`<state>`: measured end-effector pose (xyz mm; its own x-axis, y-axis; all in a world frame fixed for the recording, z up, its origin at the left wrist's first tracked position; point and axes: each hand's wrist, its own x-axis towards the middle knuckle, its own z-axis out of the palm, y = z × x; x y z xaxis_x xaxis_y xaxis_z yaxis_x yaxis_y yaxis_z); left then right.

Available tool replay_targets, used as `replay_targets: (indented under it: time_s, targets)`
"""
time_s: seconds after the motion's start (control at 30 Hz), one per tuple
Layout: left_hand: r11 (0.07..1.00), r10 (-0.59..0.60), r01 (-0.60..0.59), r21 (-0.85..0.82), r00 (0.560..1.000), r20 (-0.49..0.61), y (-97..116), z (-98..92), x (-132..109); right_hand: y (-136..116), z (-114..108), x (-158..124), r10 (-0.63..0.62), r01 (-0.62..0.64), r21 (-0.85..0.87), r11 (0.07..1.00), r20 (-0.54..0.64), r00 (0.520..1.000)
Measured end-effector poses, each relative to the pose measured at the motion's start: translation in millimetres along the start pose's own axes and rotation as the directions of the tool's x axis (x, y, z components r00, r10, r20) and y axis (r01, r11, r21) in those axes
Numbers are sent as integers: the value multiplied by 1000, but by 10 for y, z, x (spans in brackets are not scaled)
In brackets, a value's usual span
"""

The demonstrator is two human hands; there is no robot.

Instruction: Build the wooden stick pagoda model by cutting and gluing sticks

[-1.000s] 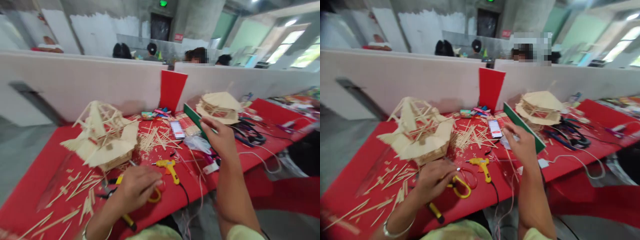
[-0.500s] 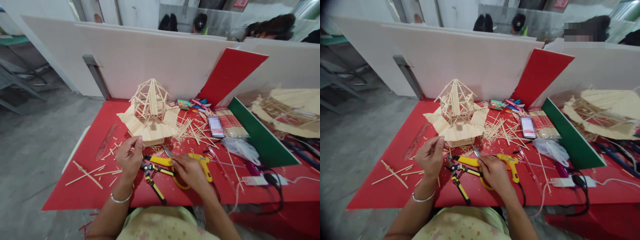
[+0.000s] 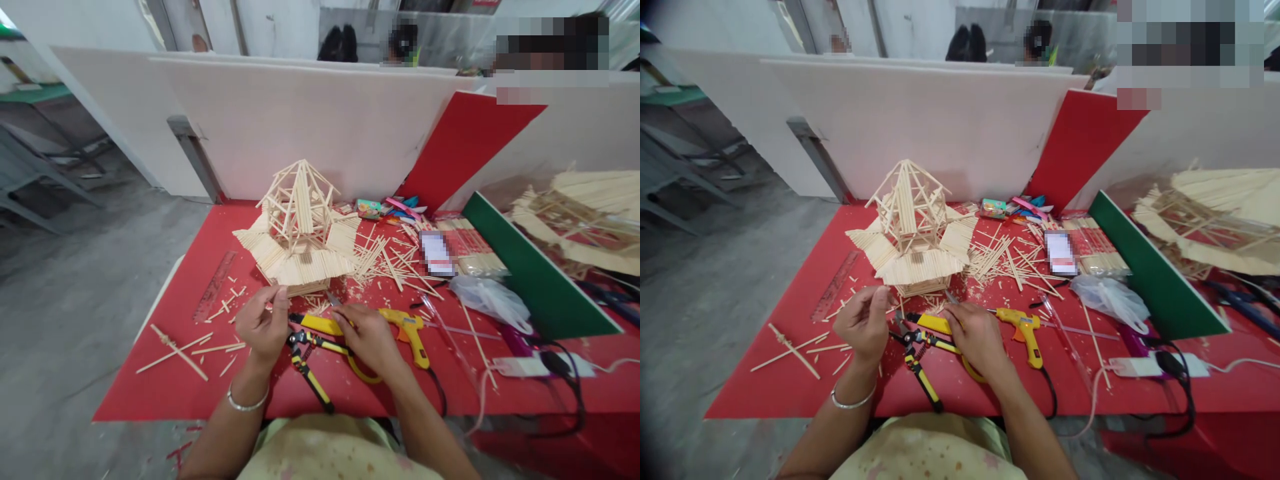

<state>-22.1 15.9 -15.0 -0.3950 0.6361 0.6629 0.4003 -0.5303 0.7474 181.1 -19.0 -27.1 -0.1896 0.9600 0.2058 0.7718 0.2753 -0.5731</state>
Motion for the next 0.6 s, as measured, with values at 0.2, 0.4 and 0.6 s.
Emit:
replay_targets:
  time_s: [0.2, 0.4, 0.6]
  targets:
    - [1000, 7, -8, 29, 1000, 23, -100, 8, -28, 96, 52, -126, 51, -48, -150, 987, 14, 999]
    - [992, 96, -112, 67, 974, 205, -114, -19, -87, 191, 37, -493, 154, -126, -314, 941, 68, 986]
    - [974, 196, -220, -56, 685, 701, -142, 22, -196, 135, -20, -767, 228, -175, -401, 899, 89, 970]
